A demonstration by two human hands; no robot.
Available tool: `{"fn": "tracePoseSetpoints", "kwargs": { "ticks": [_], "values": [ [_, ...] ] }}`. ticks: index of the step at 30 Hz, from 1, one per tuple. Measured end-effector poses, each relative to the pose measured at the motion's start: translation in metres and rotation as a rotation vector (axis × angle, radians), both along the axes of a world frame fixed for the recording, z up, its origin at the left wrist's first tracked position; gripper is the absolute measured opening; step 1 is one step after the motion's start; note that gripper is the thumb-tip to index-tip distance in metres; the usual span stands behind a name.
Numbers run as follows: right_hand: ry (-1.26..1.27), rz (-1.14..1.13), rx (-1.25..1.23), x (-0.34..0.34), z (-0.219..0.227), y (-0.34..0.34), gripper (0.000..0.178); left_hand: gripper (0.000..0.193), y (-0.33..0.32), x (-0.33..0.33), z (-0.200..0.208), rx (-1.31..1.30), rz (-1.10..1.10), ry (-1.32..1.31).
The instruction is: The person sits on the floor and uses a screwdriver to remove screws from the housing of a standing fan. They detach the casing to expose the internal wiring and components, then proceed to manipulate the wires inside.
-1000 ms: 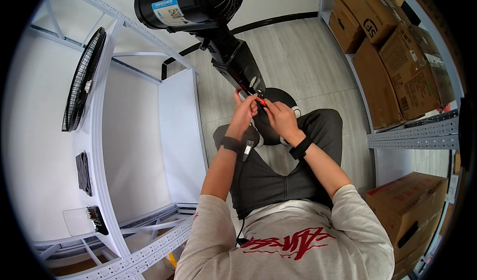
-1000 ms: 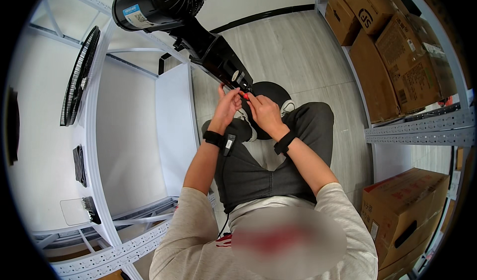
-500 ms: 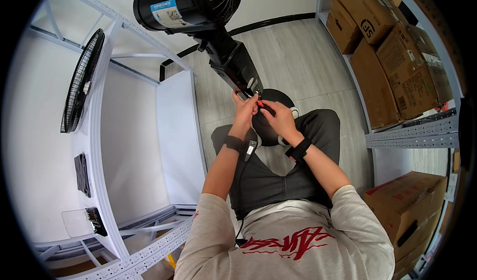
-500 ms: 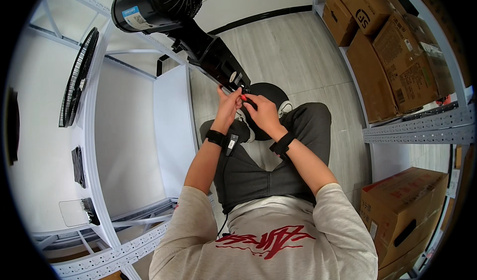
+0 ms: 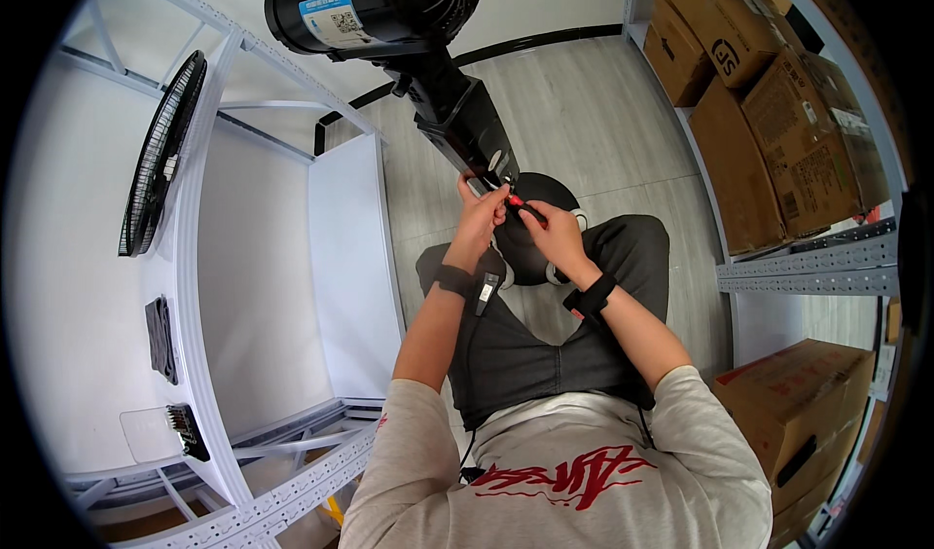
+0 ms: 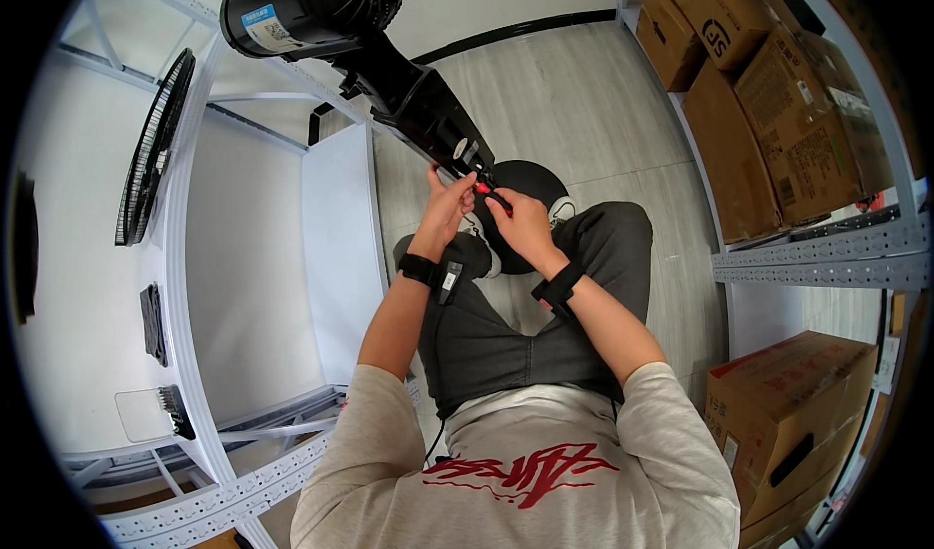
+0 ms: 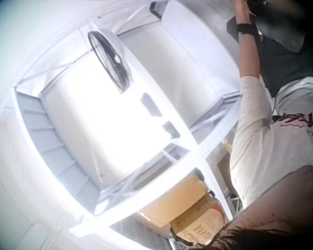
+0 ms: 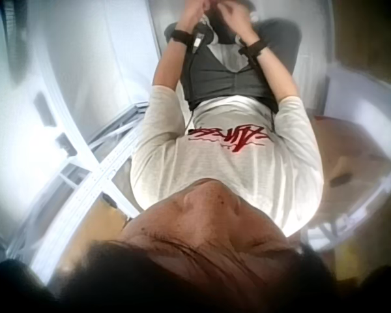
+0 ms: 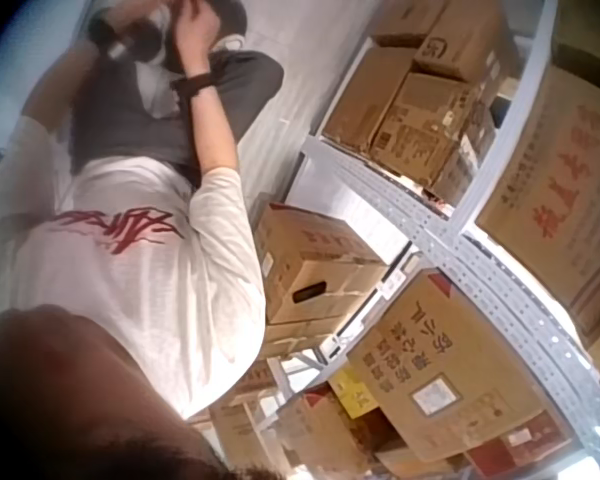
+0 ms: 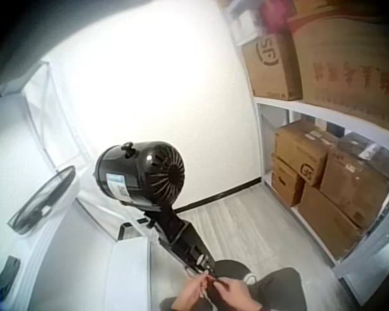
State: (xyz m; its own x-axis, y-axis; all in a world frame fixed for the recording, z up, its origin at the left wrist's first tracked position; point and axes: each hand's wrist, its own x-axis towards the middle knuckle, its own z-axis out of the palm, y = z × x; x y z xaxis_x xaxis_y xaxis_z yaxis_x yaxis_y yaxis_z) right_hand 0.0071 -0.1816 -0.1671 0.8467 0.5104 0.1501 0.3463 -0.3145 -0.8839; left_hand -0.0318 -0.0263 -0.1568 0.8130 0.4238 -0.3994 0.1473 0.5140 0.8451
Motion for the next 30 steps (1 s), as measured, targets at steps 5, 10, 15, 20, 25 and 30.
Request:
{"fn": "tracePoseSetpoints", "kwargs": {
  "ticks": [5, 10, 15, 20, 25, 30],
  "values": [
    [-0.259, -0.023, -0.014, -0.002, 0.001, -0.002, 0.024, 0.07, 0.001, -0.001, 0.001, -0.039, -0.013, -0.025],
    [-0.055, -0.013, 0.041, -0.004, 0.003, -0.005, 0.025, 0.071, 0.003, -0.004, 0.004, -0.074, -0.01, -0.029],
    [0.199, -0.003, 0.132, -0.001, -0.004, -0.007, 0.03, 0.07, 0.01, -0.011, 0.004, -0.14, -0.022, -0.101],
    [0.18, 0.04, 0.008, 0.006, 0.006, -0.004, 0.031, 0.071, 0.014, -0.011, 0.0, -0.154, -0.026, -0.106],
    [0.101, 0.049, -0.097, 0.007, 0.021, -0.005, 0.029, 0.074, 0.014, -0.01, -0.001, -0.142, -0.026, -0.078],
    [-0.022, 0.009, -0.102, -0.001, 0.018, -0.005, 0.027, 0.073, 0.012, -0.011, 0.003, -0.139, -0.015, -0.065]
  ]
}}
